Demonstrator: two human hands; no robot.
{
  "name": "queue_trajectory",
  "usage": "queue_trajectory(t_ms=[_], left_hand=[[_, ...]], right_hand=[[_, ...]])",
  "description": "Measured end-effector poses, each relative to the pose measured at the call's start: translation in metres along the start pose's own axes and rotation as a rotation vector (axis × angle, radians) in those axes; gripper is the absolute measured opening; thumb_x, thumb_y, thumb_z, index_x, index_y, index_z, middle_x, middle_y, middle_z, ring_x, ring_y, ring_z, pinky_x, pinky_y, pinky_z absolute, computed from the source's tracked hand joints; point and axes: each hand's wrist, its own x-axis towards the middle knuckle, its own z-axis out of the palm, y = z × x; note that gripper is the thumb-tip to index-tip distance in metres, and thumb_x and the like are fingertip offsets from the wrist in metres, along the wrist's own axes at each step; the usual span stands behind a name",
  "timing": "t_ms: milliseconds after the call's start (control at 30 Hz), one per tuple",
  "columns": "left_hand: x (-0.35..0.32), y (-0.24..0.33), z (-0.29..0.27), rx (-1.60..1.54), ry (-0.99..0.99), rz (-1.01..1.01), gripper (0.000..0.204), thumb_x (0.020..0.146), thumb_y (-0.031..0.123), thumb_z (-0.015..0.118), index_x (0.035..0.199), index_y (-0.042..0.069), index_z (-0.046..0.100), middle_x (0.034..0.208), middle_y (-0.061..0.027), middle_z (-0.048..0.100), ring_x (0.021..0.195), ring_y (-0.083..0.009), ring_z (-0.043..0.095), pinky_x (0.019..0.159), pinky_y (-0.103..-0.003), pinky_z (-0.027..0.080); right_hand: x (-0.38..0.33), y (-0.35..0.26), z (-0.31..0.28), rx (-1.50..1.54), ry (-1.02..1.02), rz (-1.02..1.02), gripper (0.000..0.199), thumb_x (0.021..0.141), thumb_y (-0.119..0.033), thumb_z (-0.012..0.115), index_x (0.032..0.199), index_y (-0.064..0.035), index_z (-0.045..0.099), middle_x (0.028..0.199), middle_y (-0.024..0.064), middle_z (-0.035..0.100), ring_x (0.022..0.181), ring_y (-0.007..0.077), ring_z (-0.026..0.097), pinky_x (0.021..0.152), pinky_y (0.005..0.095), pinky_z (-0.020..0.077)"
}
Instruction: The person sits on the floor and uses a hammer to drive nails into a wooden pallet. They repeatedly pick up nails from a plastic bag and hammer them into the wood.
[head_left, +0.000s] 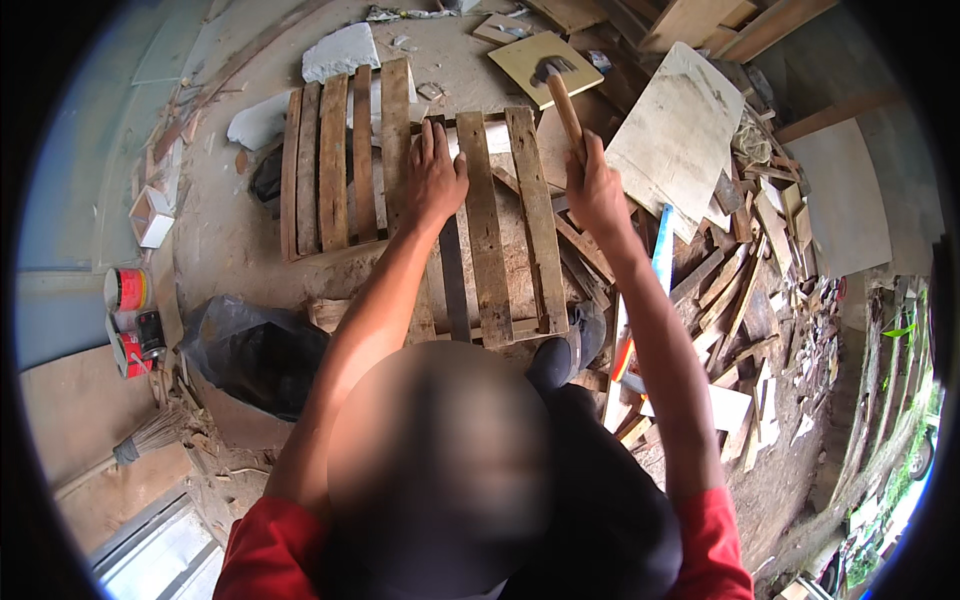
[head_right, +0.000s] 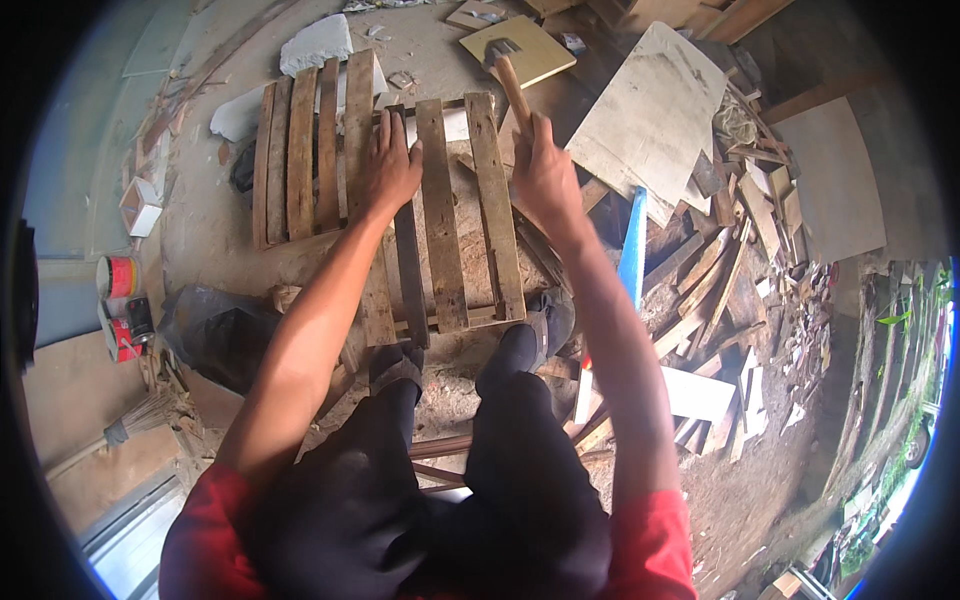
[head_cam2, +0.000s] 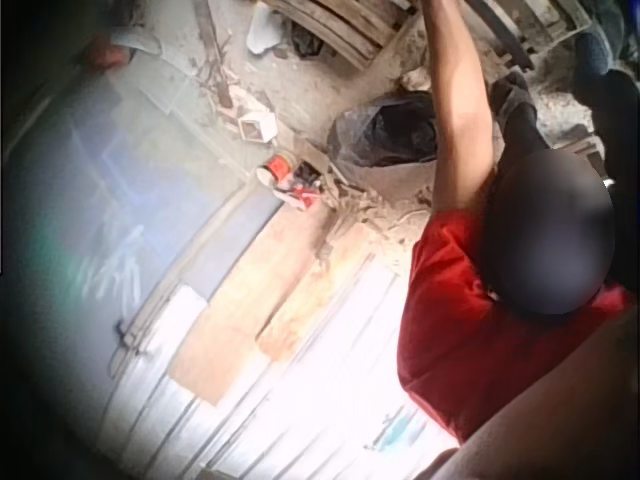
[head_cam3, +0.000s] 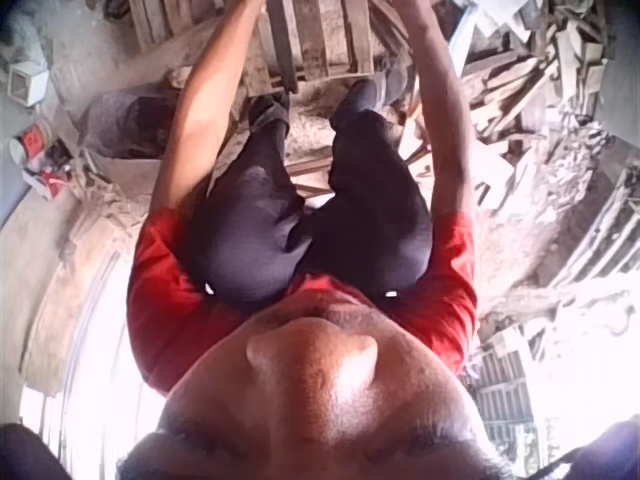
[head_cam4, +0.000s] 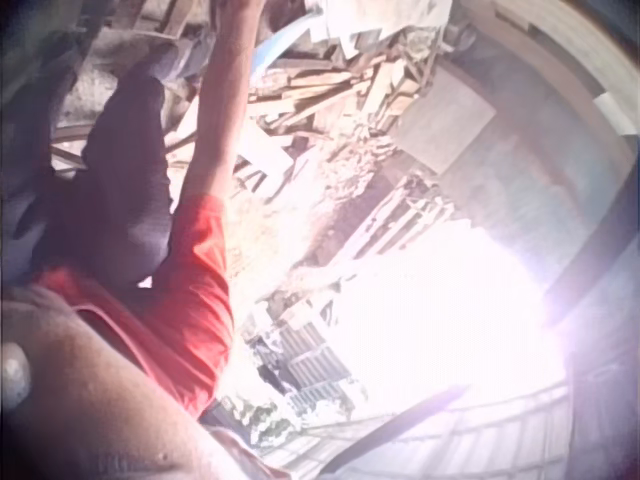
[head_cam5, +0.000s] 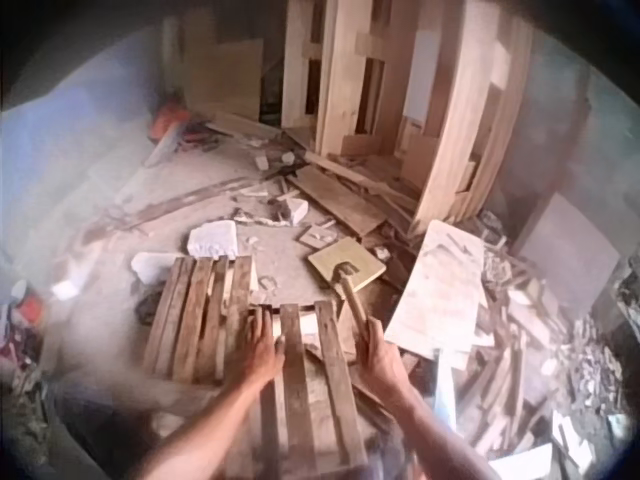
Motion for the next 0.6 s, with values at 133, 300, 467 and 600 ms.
queue_trajectory(t_ms=[133,300,467,600], left_hand=[[-0.010,-0.002,-0.040,-0.312,-0.029,-0.070,0.065,0.100,0.031,0.052,0.147,-0.008,0.031,0.154,-0.0274,0.030,0.144,-0.0407,0.029,0.118,-0.046,0.026],[-0.049,-0.030,-0.162,-0.955,-0.458,-0.179,0.049,0.098,0.032,0.060,0.133,-0.002,0.055,0.131,-0.0175,0.062,0.122,-0.0254,0.058,0.105,-0.037,0.043],[-0.080,-0.036,-0.312,-0.591,-0.629,0.052,0.039,0.101,0.028,0.058,0.127,-0.001,0.060,0.115,-0.0104,0.069,0.106,-0.0157,0.063,0.093,-0.032,0.048],[-0.111,-0.077,-0.385,-0.514,-0.571,-0.033,0.038,0.100,0.024,0.058,0.126,-0.002,0.060,0.115,-0.0123,0.069,0.105,-0.0187,0.064,0.093,-0.034,0.050]], right_hand=[[-0.045,-0.016,-0.012,0.036,0.015,0.147,0.030,0.096,-0.028,0.061,0.104,0.0002,0.056,0.076,0.0241,0.064,0.070,0.0371,0.065,0.063,0.0429,0.0490],[-0.063,0.001,-0.050,-0.063,-0.154,0.234,0.035,0.084,-0.025,0.066,0.107,0.0012,0.065,0.094,0.0290,0.068,0.095,0.0429,0.067,0.082,0.0458,0.0530],[-0.090,0.078,-0.059,-0.272,-0.090,0.349,0.033,0.077,-0.023,0.070,0.097,0.0032,0.067,0.093,0.0301,0.068,0.094,0.0436,0.067,0.082,0.0486,0.0529],[-0.136,0.090,-0.023,-0.267,-0.046,0.450,0.031,0.081,-0.021,0.067,0.092,0.0086,0.065,0.101,0.0341,0.065,0.104,0.0471,0.063,0.089,0.0507,0.0515]])
